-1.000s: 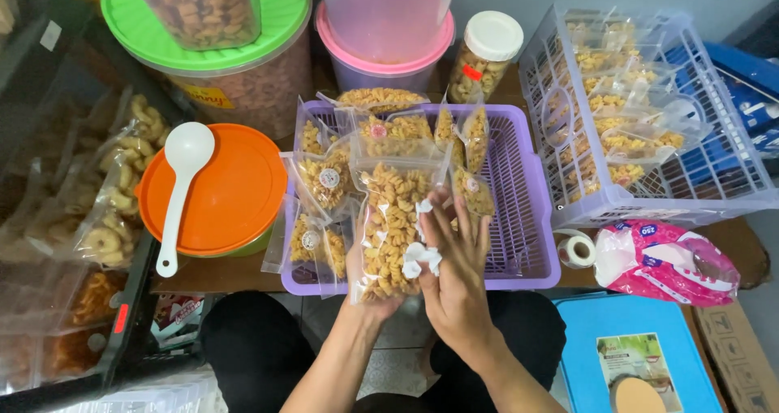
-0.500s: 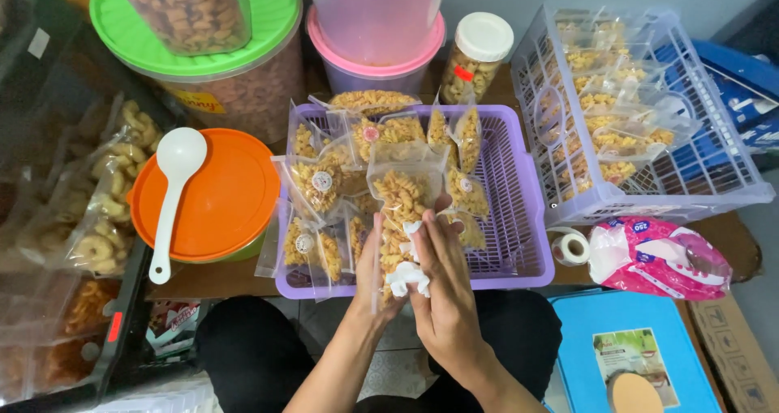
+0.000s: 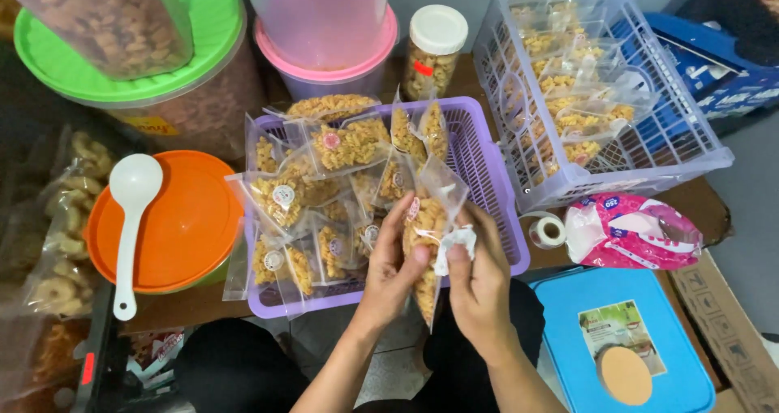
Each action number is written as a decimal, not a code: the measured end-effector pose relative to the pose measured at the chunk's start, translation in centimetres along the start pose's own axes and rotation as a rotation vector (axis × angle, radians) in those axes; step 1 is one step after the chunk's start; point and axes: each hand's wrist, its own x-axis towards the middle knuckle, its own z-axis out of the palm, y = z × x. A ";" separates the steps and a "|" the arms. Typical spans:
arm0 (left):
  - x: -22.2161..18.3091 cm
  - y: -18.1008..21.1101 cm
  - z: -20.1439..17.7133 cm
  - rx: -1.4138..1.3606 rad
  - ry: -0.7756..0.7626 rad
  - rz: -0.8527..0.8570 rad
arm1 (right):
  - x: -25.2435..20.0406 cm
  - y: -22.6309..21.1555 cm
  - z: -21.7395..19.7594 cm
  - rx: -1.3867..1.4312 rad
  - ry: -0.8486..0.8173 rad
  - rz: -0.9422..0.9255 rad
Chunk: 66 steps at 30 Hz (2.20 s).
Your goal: Cleaning individual snack packets with a cloth and organizing them into a basket
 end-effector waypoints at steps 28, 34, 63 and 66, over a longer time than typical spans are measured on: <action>18.2 -9.0 18.4 0.551 -0.104 0.148 | 9.1 16.2 -21.9 -0.094 0.296 0.204; 19.5 -10.5 20.9 0.503 -0.199 -0.010 | 9.7 23.8 -23.3 -0.115 0.328 0.242; 20.1 -20.8 19.2 1.298 -0.157 0.250 | 10.0 26.5 -24.0 -0.223 0.000 0.395; 20.1 -22.3 18.7 1.345 -0.137 0.307 | 9.2 30.1 -23.4 -0.429 -0.075 0.363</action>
